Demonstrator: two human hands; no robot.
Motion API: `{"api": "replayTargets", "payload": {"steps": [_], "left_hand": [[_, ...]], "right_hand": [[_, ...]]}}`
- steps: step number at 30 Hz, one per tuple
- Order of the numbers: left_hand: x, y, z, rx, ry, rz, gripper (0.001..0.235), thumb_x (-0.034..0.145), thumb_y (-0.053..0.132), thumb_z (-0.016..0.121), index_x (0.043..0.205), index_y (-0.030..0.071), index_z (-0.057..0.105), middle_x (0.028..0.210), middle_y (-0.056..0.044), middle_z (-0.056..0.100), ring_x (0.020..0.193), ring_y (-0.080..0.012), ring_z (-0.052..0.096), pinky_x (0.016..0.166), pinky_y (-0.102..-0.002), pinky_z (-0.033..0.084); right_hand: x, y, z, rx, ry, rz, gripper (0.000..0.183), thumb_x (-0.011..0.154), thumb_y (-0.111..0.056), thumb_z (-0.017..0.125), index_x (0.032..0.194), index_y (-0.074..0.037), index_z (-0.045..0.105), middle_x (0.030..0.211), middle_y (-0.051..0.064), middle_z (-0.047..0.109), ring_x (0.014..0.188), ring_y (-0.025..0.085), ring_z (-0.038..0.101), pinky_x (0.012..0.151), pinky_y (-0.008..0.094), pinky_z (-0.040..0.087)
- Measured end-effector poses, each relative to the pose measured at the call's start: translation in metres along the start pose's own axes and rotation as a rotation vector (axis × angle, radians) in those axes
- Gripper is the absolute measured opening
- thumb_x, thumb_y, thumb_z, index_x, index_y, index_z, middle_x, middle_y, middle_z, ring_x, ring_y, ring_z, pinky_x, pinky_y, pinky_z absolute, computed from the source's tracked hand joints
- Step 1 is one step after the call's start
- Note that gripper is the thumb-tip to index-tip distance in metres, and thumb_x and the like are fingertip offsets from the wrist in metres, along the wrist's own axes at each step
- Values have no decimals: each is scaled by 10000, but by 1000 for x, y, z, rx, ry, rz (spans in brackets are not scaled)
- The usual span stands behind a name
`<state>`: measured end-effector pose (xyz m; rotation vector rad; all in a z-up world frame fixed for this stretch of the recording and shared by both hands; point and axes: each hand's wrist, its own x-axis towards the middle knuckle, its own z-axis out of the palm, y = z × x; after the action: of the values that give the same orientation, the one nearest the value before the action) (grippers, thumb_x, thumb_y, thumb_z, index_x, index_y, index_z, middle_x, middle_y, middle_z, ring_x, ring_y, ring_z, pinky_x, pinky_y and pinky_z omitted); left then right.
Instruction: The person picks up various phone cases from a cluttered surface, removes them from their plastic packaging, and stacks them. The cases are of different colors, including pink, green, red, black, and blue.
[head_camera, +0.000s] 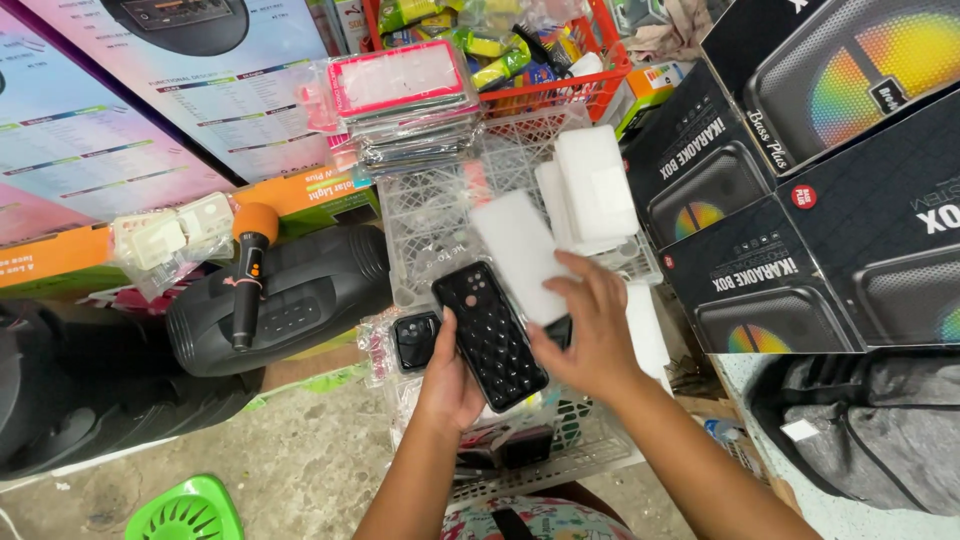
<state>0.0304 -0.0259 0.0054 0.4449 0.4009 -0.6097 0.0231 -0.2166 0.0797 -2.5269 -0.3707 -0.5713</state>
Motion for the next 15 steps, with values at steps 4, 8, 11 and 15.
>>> {"api": "replayTargets", "payload": {"steps": [4, 8, 11, 15], "left_hand": [[-1, -1, 6, -10, 0, 23, 688, 975, 596, 479, 1427, 81, 544, 1354, -93, 655, 1212, -252, 634, 1065, -421, 489], [-3, -5, 9, -9, -15, 53, 692, 973, 596, 482, 1428, 76, 533, 1374, -102, 636, 1231, -258, 618, 1072, -427, 481], [-4, -11, 8, -12, -15, 73, 712, 966, 611, 479, 1427, 70, 529, 1381, -114, 630, 1239, -268, 609, 1072, -428, 477], [-12, -19, 14, -1, 2, 95, 712, 958, 610, 496, 1414, 63, 529, 1358, -127, 639, 1234, -270, 611, 1066, -421, 483]], "right_hand": [[-22, -25, -5, 93, -64, -68, 569, 779, -274, 765, 1271, -96, 541, 1470, 154, 476, 1342, 398, 455, 1139, 558, 305], [-36, -39, -8, 121, -154, -66, 633, 786, -289, 759, 1354, -95, 557, 1473, 143, 473, 1355, 356, 464, 1136, 550, 285], [-43, -45, -6, 112, -189, -42, 646, 778, -304, 761, 1359, -83, 582, 1460, 145, 477, 1354, 350, 459, 1117, 550, 276], [-51, -49, -2, 65, -180, -47, 615, 820, -334, 733, 1360, -73, 596, 1446, 143, 493, 1378, 347, 450, 1112, 549, 262]]}}
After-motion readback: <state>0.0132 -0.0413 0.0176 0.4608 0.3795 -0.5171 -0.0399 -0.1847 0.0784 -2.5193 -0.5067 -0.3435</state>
